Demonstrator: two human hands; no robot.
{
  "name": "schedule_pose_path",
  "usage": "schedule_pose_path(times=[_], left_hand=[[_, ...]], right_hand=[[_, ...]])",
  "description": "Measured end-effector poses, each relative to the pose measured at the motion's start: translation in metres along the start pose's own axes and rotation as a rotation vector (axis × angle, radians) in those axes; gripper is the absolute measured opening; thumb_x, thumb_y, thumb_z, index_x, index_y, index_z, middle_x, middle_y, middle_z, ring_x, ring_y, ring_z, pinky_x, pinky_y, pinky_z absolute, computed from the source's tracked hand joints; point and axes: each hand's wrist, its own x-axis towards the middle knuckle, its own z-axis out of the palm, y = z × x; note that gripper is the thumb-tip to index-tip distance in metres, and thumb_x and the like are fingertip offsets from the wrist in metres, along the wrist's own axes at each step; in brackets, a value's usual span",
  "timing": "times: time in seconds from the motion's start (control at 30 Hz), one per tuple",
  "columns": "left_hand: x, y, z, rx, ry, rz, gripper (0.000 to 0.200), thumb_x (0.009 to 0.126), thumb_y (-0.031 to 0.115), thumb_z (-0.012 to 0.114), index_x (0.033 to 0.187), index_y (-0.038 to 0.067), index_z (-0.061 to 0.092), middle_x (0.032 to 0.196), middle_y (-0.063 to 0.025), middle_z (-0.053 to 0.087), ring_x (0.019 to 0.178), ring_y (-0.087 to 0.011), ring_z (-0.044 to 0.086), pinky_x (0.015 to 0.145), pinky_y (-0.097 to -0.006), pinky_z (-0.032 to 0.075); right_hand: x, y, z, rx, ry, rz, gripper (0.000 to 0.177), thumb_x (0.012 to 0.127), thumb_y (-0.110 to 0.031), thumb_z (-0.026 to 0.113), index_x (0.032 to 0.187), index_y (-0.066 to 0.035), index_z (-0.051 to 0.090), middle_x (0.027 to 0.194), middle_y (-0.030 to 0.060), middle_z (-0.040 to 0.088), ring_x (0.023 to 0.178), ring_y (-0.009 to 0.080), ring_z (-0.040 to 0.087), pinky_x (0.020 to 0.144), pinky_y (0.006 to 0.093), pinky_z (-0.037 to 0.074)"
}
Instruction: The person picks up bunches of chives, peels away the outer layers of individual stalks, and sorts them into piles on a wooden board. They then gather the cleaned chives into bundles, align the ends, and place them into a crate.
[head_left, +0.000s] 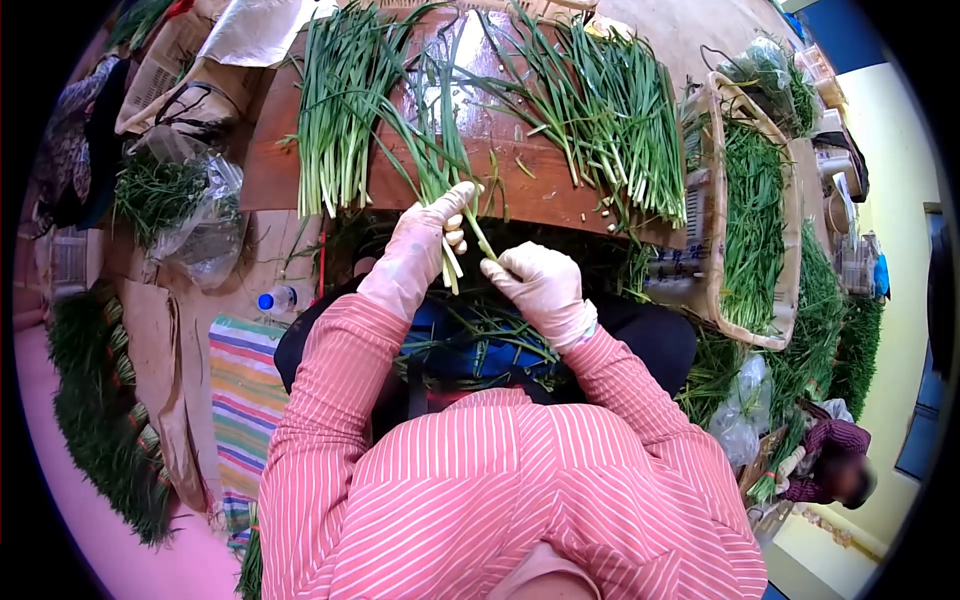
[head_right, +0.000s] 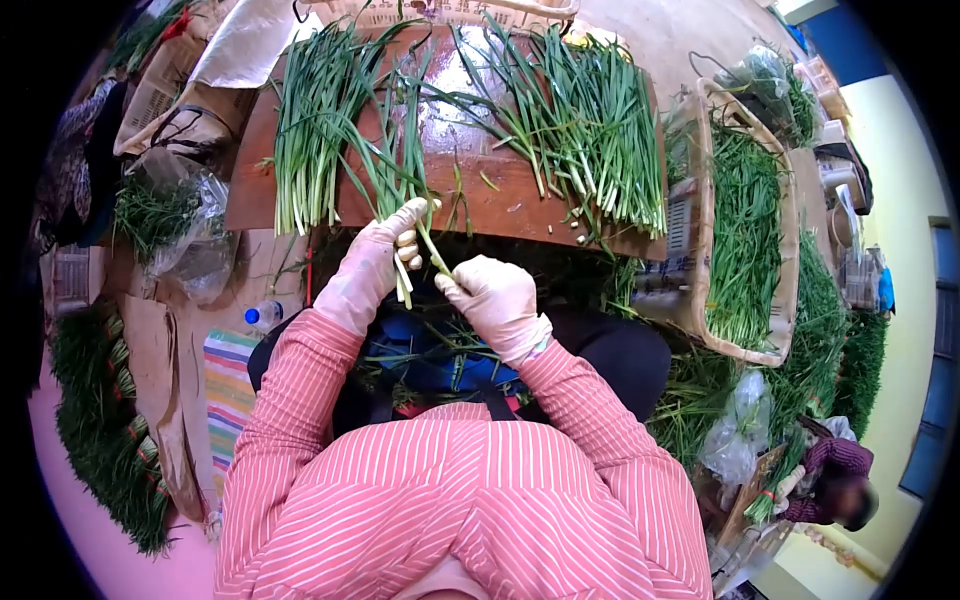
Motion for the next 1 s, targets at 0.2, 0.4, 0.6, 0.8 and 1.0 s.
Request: schedule_pose_path(times=[0.2, 0.4, 0.6, 0.8, 1.0], left_hand=[[-0.004, -0.004, 0.001, 0.025, -0.015, -0.005, 0.025, 0.088, 0.027, 0.062, 0.098, 0.004, 0.066, 0.055, 0.0085, 0.035, 0.045, -0.0051, 0.034, 0.045, -0.0213, 0.033], [0.002, -0.006, -0.001, 0.029, 0.015, 0.020, 0.026, 0.088, 0.027, 0.062, 0.097, 0.003, 0.066, 0.055, 0.0087, 0.034, 0.045, -0.0055, 0.032, 0.046, -0.0225, 0.033], [-0.008, -0.003, 0.004, 0.084, 0.005, 0.027, 0.028, 0.088, 0.027, 0.061, 0.099, 0.001, 0.066, 0.054, 0.0079, 0.035, 0.045, -0.0060, 0.033, 0.047, -0.0229, 0.033], [-0.010, -0.009, 0.008, 0.097, -0.068, 0.065, 0.023, 0.084, 0.025, 0.068, 0.090, 0.002, 0.066, 0.055, 0.0061, 0.043, 0.043, -0.0059, 0.037, 0.043, -0.0227, 0.035], [-0.011, 0.008, -0.005, 0.068, -0.077, 0.118, 0.028, 0.090, 0.027, 0.059, 0.100, 0.002, 0.066, 0.053, 0.0084, 0.031, 0.044, -0.0053, 0.030, 0.047, -0.0228, 0.032]], right_hand=[[0.005, -0.009, 0.004, 0.015, 0.064, 0.069, 0.041, 0.070, -0.015, 0.075, 0.108, -0.010, 0.062, 0.074, 0.0069, 0.060, 0.062, 0.0243, 0.059, 0.055, 0.0332, 0.046], [0.009, 0.006, 0.017, -0.208, 0.215, -0.189, 0.025, 0.071, -0.010, 0.071, 0.095, -0.011, 0.064, 0.071, 0.0075, 0.059, 0.064, 0.0251, 0.059, 0.056, 0.0347, 0.047], [-0.007, 0.040, 0.006, 0.480, -0.102, 0.545, 0.021, 0.081, -0.019, 0.068, 0.096, -0.004, 0.067, 0.089, 0.0088, 0.067, 0.081, 0.0159, 0.063, 0.076, 0.0273, 0.049], [0.021, 0.016, 0.010, 1.083, -0.149, 0.706, 0.018, 0.084, -0.018, 0.068, 0.086, 0.000, 0.063, 0.073, 0.0015, 0.063, 0.060, 0.0058, 0.052, 0.057, 0.0204, 0.042], [-0.038, 0.055, 0.012, -0.293, -0.713, 0.605, 0.029, 0.079, -0.036, 0.060, 0.086, -0.010, 0.070, 0.087, 0.0119, 0.068, 0.084, 0.0303, 0.065, 0.076, 0.0381, 0.051]])
